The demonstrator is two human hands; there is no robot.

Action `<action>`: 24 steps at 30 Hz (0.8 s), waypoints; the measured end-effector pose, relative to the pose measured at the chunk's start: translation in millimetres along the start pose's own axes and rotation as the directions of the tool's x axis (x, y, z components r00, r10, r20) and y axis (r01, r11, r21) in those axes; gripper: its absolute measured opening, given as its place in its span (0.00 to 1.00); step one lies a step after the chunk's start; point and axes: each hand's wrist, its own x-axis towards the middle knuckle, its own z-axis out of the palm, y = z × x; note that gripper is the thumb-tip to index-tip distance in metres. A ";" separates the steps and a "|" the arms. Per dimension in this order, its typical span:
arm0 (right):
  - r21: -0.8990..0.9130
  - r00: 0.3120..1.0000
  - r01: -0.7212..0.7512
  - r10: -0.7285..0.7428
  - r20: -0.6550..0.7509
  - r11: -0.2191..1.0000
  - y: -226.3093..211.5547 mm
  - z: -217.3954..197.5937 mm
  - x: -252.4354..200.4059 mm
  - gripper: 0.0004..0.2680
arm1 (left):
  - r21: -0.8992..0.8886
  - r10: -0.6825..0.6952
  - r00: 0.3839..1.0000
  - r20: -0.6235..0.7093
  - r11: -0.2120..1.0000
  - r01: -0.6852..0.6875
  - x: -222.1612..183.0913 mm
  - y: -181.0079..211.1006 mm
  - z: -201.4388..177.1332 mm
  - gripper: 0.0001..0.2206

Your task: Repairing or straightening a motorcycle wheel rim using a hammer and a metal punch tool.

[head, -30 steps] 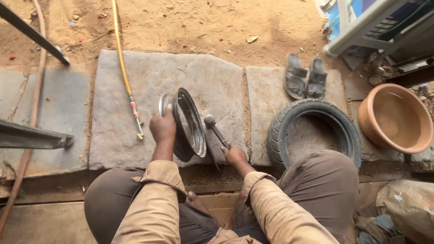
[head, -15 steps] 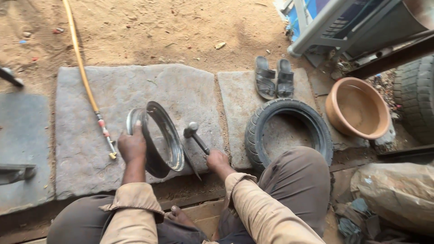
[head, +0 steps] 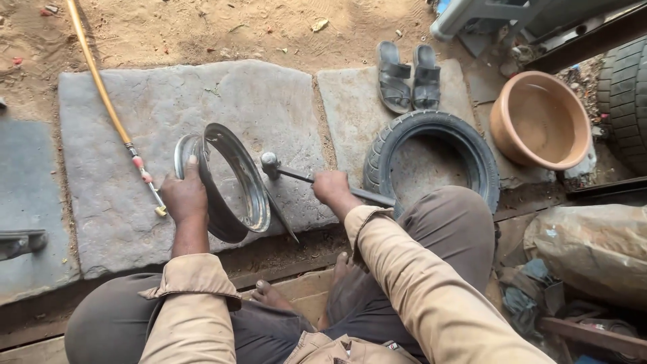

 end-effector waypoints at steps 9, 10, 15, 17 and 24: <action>0.120 0.991 0.006 0.010 -0.132 0.993 9.8 36.0 13.1 0.08 | 0.124 0.366 0.920 -0.143 0.928 -0.350 38.1 -83.9 27.9 0.25; 0.121 0.991 0.018 -0.002 -0.132 0.993 7.0 27.1 8.4 0.08 | 0.132 0.365 0.919 -0.151 0.928 -0.347 29.2 -59.8 18.1 0.25; 0.188 0.998 -0.034 0.044 -0.052 0.982 0.8 -6.8 -9.0 0.09 | -0.082 -0.003 1.000 -0.012 0.997 0.002 8.1 -6.5 1.0 0.23; 0.178 0.998 -0.024 0.033 -0.051 0.984 -1.3 -9.1 -11.4 0.09 | -0.062 0.003 1.000 -0.025 0.998 -0.005 10.1 -9.6 2.1 0.23; 0.186 0.998 -0.033 0.023 0.056 0.982 -0.8 16.2 -13.2 0.11 | -0.125 -0.033 0.999 -0.013 0.992 0.031 7.9 -6.4 0.4 0.24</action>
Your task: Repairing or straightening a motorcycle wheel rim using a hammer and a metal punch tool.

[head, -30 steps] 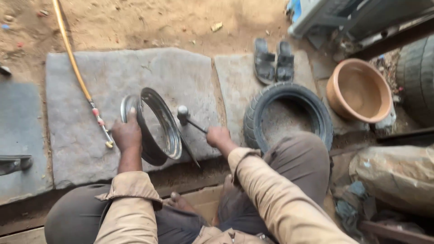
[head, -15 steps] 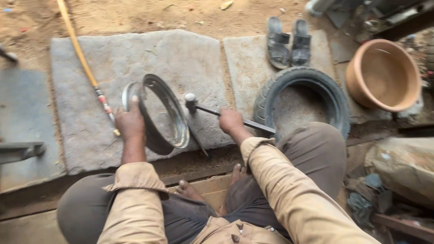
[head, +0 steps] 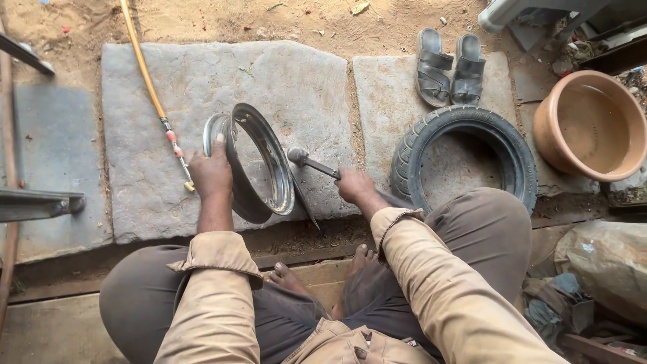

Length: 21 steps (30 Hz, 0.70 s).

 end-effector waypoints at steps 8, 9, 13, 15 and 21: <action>0.120 0.994 -0.082 0.073 0.077 0.989 -15.6 30.4 -18.4 0.15 | 0.101 0.057 0.998 -0.009 0.993 -0.056 1.2 -10.4 3.9 0.25; 0.118 0.992 -0.098 0.088 0.085 0.988 -19.2 29.3 -21.5 0.15 | 0.126 0.016 1.000 0.014 0.992 -0.018 -1.6 -4.1 3.2 0.24; 0.116 0.983 -0.140 0.124 0.132 0.983 -23.4 32.0 -22.2 0.16 | -0.077 -0.154 0.982 0.109 0.984 0.163 -15.3 33.6 -9.9 0.19; 0.097 0.978 -0.136 0.118 0.172 0.986 -26.9 32.6 -25.2 0.16 | -0.061 -0.106 0.990 0.087 0.992 0.112 -12.5 27.6 -9.2 0.18; 0.052 0.984 -0.097 0.088 0.154 0.994 -20.8 56.9 -13.1 0.17 | -0.065 -0.092 0.990 0.103 0.993 0.099 -14.6 30.9 -9.6 0.18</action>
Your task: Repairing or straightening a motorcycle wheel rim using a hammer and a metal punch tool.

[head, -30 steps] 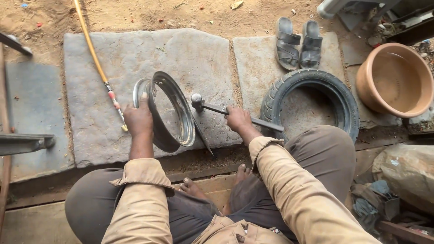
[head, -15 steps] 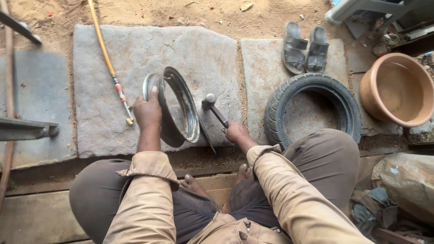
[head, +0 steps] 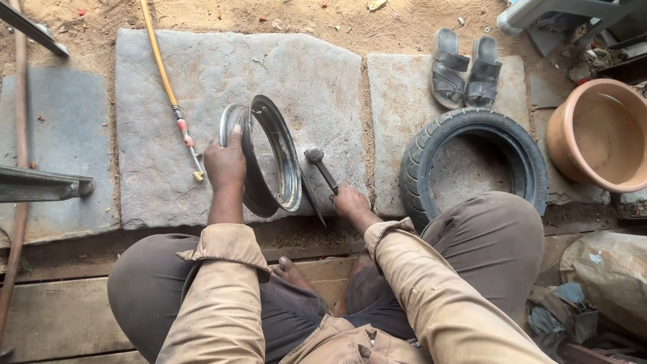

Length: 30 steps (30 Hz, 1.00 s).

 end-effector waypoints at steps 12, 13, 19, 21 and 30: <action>0.008 1.000 -0.002 0.002 -0.012 1.000 -1.6 -6.9 -4.5 0.19 | -0.082 -0.062 0.994 0.091 0.994 0.070 -24.2 44.8 -11.0 0.14; 0.014 1.000 -0.009 0.009 -0.009 1.000 1.0 -4.3 -2.2 0.19 | -0.077 -0.063 0.993 0.099 0.995 0.071 -26.2 50.7 -13.9 0.14; -0.014 1.000 0.015 -0.016 -0.024 1.000 -2.2 -11.0 -5.0 0.18 | -0.452 0.085 0.991 0.102 0.891 -0.030 -34.7 64.5 -22.9 0.11; -0.042 1.000 -0.011 0.012 0.022 0.999 -7.4 -19.8 -13.5 0.18 | -0.392 0.049 0.993 0.107 0.920 -0.003 -38.6 71.1 -21.5 0.12; -0.170 1.000 0.026 -0.029 -0.013 0.985 15.1 15.2 33.8 0.12 | -0.439 0.062 0.982 0.181 0.898 0.024 -46.4 73.5 -10.2 0.12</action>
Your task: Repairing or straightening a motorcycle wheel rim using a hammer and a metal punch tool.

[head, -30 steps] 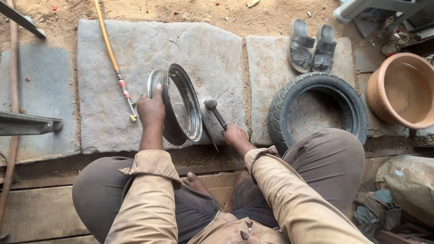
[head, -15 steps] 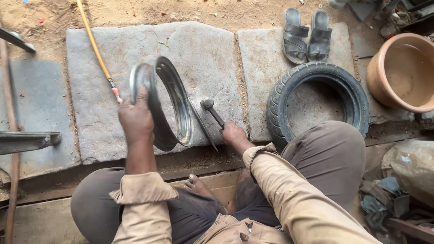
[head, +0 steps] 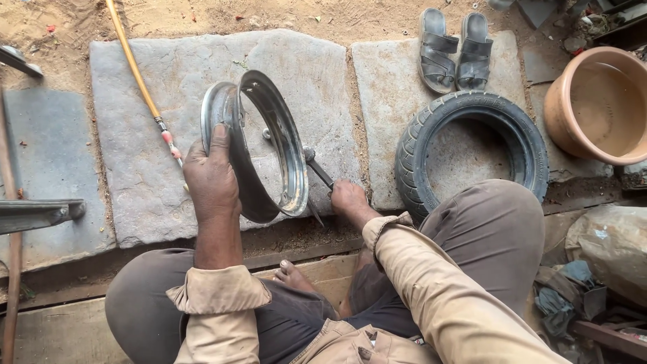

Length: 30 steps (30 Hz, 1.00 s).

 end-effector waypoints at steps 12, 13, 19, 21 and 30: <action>0.030 0.995 -0.027 0.024 0.092 0.999 -16.7 -35.6 -30.3 0.14 | 0.113 0.010 0.997 -0.071 0.994 -0.002 5.8 -16.4 2.2 0.14; 0.029 0.996 -0.028 0.025 0.091 0.999 -19.0 -38.2 -32.1 0.14 | 0.112 0.010 0.997 -0.070 0.994 -0.002 6.4 -12.8 -0.8 0.14; 0.048 0.997 0.010 -0.013 0.074 0.999 -28.3 -45.9 -42.6 0.18 | 0.020 0.067 0.996 -0.060 0.998 -0.065 1.9 18.5 -19.3 0.15; 0.122 0.999 0.011 -0.017 0.045 0.993 -29.1 -44.7 -41.9 0.16 | 0.080 0.029 0.988 -0.155 0.997 -0.017 -5.4 29.8 -21.5 0.14; 0.331 0.999 -0.018 0.005 0.040 0.944 5.1 8.4 -6.4 0.15 | 0.209 0.182 0.954 -0.240 0.969 -0.132 26.6 -37.9 -71.8 0.12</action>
